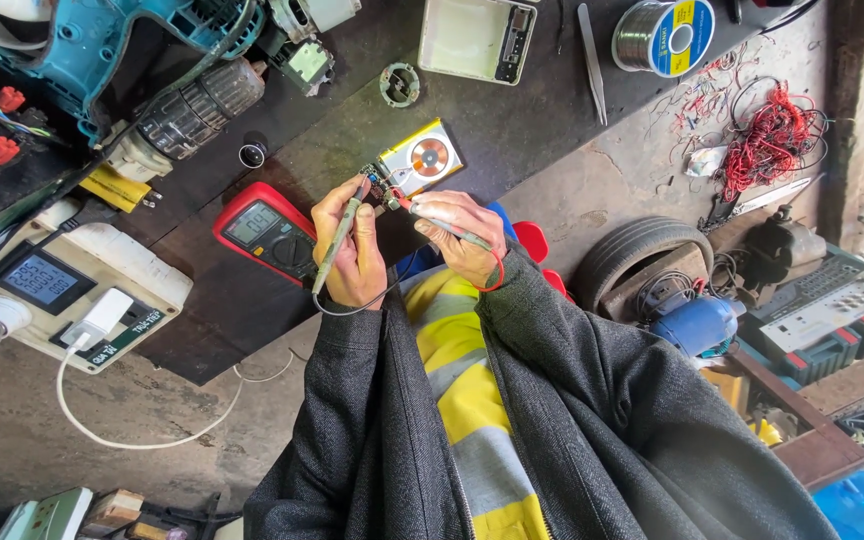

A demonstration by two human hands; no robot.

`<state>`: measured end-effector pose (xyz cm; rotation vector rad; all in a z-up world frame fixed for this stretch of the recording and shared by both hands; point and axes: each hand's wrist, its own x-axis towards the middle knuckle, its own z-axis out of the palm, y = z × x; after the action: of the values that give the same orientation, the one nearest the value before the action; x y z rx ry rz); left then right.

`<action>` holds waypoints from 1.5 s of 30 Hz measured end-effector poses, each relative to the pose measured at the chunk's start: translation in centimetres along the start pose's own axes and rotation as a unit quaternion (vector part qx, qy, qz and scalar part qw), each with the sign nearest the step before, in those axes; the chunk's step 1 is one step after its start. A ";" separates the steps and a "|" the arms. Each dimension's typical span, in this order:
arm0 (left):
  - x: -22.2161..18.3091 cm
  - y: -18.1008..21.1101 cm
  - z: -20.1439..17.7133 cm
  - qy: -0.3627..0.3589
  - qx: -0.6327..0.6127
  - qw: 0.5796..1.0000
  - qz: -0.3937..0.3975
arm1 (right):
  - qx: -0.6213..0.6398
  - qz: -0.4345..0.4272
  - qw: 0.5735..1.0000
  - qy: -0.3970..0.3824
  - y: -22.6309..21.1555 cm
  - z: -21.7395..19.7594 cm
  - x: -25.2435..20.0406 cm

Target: Testing a circuit board and battery assembly using a digital multimeter to check voltages or continuity.

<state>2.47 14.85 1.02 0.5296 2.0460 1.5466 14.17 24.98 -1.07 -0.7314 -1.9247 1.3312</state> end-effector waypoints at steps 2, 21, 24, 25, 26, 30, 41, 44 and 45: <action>0.0 0.1 0.0 -0.001 0.005 1.000 0.001 | -0.003 0.000 1.000 0.002 -0.1 0.0 0.1; 0.1 0.3 0.2 0.005 0.009 1.000 0.002 | -0.024 -0.003 1.000 0.000 -0.2 0.1 0.1; 0.1 0.2 0.3 0.007 0.011 1.000 0.005 | -0.029 -0.009 1.000 0.006 -0.3 0.2 0.1; 0.1 0.2 0.3 0.010 0.008 1.000 0.004 | -0.030 -0.012 0.999 0.007 -0.3 0.2 0.2; 0.1 0.1 0.4 0.009 0.008 1.000 0.004 | -0.029 -0.012 0.999 0.008 -0.3 0.3 0.2; 0.0 0.0 0.4 0.016 0.019 1.000 0.010 | -0.028 -0.019 0.999 0.014 -0.2 0.3 0.2; 0.3 -0.4 0.8 0.048 0.042 0.997 0.042 | -0.045 -0.026 0.999 0.017 0.1 0.4 0.2; 0.3 -0.3 0.8 0.054 0.037 0.997 0.041 | -0.043 -0.020 0.999 0.019 0.0 0.4 0.3; 0.3 -0.3 0.9 0.056 0.038 0.997 0.041 | -0.044 -0.025 0.999 0.017 0.0 0.4 0.4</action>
<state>2.76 15.61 0.54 0.5740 2.1995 1.5847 13.65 25.06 -1.10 -0.7383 -1.9710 1.2027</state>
